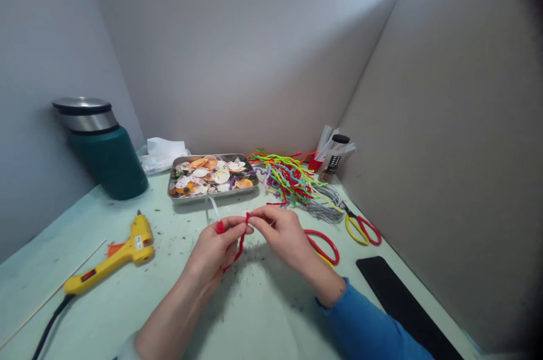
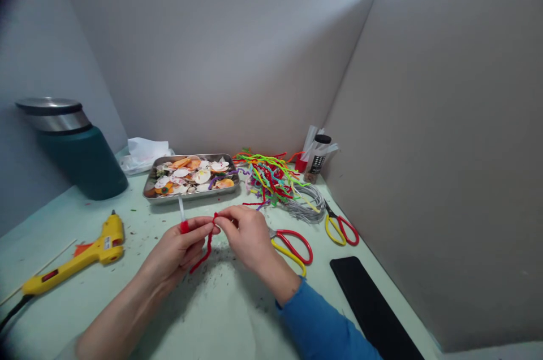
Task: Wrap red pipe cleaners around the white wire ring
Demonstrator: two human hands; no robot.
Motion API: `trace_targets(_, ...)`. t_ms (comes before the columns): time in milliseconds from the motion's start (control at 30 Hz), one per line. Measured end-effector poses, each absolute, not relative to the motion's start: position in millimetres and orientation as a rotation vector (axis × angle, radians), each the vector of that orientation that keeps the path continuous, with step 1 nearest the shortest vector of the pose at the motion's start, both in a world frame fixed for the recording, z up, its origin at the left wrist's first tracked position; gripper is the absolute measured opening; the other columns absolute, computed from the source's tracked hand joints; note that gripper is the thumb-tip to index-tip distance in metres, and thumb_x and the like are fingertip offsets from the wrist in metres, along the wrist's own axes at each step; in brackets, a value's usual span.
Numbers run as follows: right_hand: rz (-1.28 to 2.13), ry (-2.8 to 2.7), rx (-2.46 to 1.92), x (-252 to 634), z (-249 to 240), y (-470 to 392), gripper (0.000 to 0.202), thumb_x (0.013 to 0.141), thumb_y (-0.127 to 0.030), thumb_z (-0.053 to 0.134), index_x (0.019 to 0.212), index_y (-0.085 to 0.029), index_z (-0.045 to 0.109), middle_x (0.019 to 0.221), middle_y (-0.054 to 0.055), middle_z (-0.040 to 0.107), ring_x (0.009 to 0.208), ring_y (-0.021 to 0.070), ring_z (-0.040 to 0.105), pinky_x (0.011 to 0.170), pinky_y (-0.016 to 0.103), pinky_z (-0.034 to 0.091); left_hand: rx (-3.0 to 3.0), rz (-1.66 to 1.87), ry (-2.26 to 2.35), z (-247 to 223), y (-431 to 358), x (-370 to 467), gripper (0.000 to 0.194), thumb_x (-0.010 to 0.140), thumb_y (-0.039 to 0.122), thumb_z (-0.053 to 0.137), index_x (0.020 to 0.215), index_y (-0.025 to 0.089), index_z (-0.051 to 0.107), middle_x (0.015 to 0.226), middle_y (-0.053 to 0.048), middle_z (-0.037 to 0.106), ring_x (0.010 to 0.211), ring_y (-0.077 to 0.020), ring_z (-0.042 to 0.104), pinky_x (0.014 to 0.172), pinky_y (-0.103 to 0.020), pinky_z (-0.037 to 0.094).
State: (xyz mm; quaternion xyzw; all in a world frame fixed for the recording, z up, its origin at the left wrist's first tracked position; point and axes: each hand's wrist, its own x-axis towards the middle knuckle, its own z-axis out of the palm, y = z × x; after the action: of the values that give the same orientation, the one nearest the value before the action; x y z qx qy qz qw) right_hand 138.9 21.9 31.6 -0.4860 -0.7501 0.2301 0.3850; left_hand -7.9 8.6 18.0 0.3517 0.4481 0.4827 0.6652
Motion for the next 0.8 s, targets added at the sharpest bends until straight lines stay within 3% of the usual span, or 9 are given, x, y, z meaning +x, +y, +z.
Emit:
trace_targets(100,0.681,-1.893,-1.254,132.9,24.3,28.5,0.020,0.084,-0.023,0.051,0.072,-0.017,0.065,0.067,0.000,0.064,0.063,0.0118,0.055,0.059,0.021,0.038,0.772,1.101,1.040,18.1,9.3,-8.3,0.025,0.065,0.027,0.071,0.081,0.011,0.062,0.040,0.008,0.044,0.030,0.0001,0.017,0.033,-0.018,0.009)
trace_targets(300,0.723,-1.848,-1.309,142.6,13.0,40.9,0.013,0.080,-0.021,0.050,0.073,-0.016,0.060,0.062,-0.003,0.058,0.056,0.0096,0.050,0.051,0.019,0.034,0.733,1.134,1.081,18.0,10.8,-9.6,0.027,0.063,0.027,0.072,0.081,0.010,0.062,0.056,0.001,0.060,0.031,0.0017,0.020,0.033,-0.018,0.009)
trace_targets(533,0.118,-2.179,-1.689,127.7,3.4,92.1,0.024,0.087,-0.027,0.045,0.089,-0.022,0.068,0.088,0.003,0.071,0.079,0.0154,0.062,0.065,0.024,0.038,0.712,1.163,1.070,19.9,10.1,-9.7,0.025,0.062,0.026,0.072,0.077,0.010,0.061,0.049,0.003,0.056,0.030,0.0015,0.019,0.033,-0.018,0.008)
trace_targets(633,0.043,-2.246,-1.719,110.7,-6.1,109.6,0.027,0.089,-0.029,0.043,0.094,-0.022,0.069,0.097,0.006,0.070,0.086,0.0178,0.062,0.067,0.026,0.038,0.719,1.156,1.070,20.7,9.2,-8.8,0.023,0.063,0.026,0.072,0.077,0.011,0.061,0.048,0.003,0.056,0.029,0.0009,0.020,0.033,-0.018,0.009)
trace_targets(800,0.013,-2.342,-1.746,93.3,-22.9,123.8,0.032,0.091,-0.027,0.040,0.089,-0.015,0.069,0.095,0.011,0.068,0.083,0.0172,0.062,0.065,0.025,0.038,0.732,1.137,1.077,21.7,8.2,-7.8,0.021,0.064,0.027,0.070,0.076,0.012,0.062,0.044,0.004,0.053,0.030,-0.0004,0.021,0.033,-0.018,0.011)
